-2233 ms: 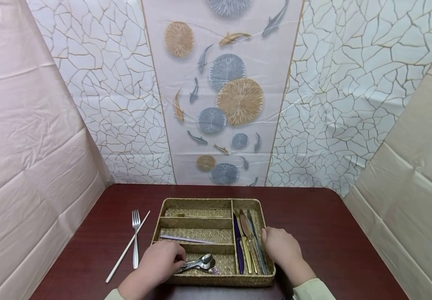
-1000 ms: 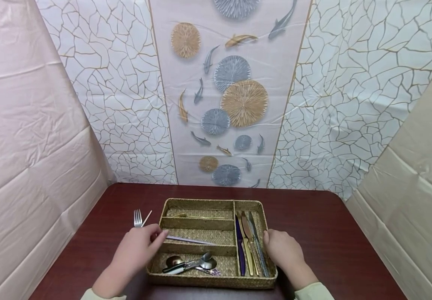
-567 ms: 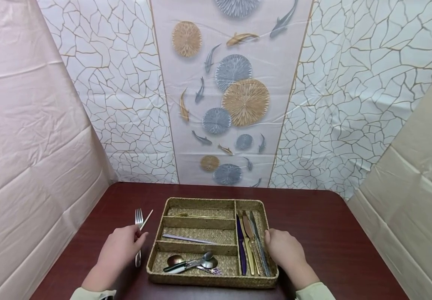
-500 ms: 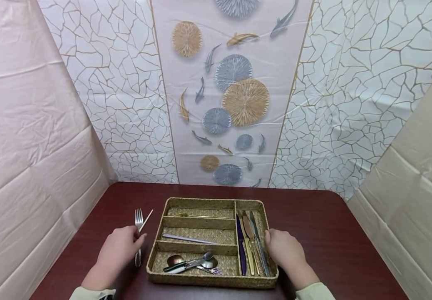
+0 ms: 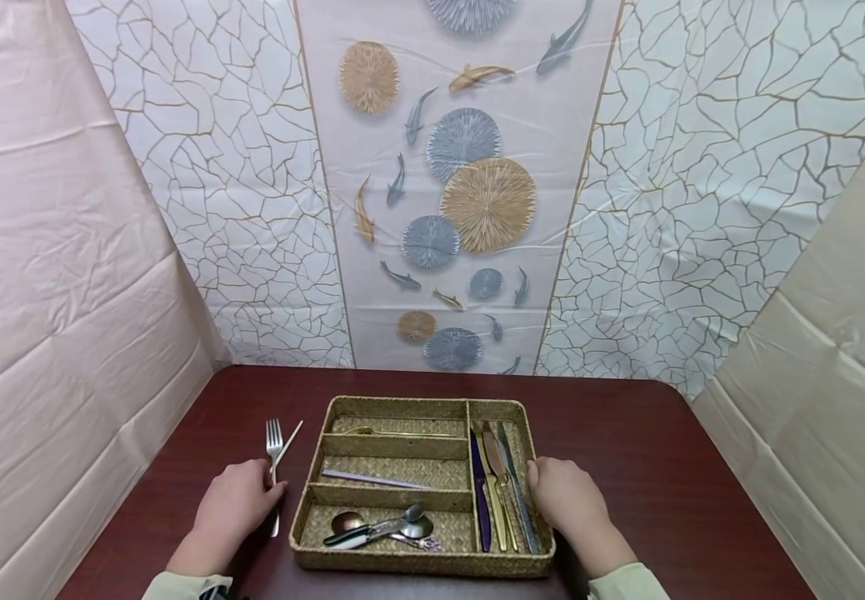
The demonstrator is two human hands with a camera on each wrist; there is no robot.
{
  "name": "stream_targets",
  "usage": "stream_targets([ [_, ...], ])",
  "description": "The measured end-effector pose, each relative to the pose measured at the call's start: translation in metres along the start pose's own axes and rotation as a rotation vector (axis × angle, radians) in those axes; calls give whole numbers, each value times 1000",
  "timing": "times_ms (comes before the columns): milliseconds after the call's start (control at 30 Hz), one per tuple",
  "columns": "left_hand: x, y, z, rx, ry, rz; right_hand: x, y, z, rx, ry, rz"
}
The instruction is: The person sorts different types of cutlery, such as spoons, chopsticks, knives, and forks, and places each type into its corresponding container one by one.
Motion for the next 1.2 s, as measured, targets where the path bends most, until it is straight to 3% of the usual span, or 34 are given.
stream_targets([
  [400,7,-3,7,13,-39,-24,1,3,3,-7,-5,-3],
  [733,9,-6,9,17,17,0,1,5,5,-6,-10,7],
  [1200,9,-11,3,15,-2,-33,0,4,4,-10,-11,2],
])
Point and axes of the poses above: each hand's wrist, its own x-axis towards the middle knuckle, its own z-axis out of the palm, y = z × x, the point moved 2 cm from there along x, towards the middle knuckle, and after that the axes turned 3 degrees about x, right-handed, at the moved point
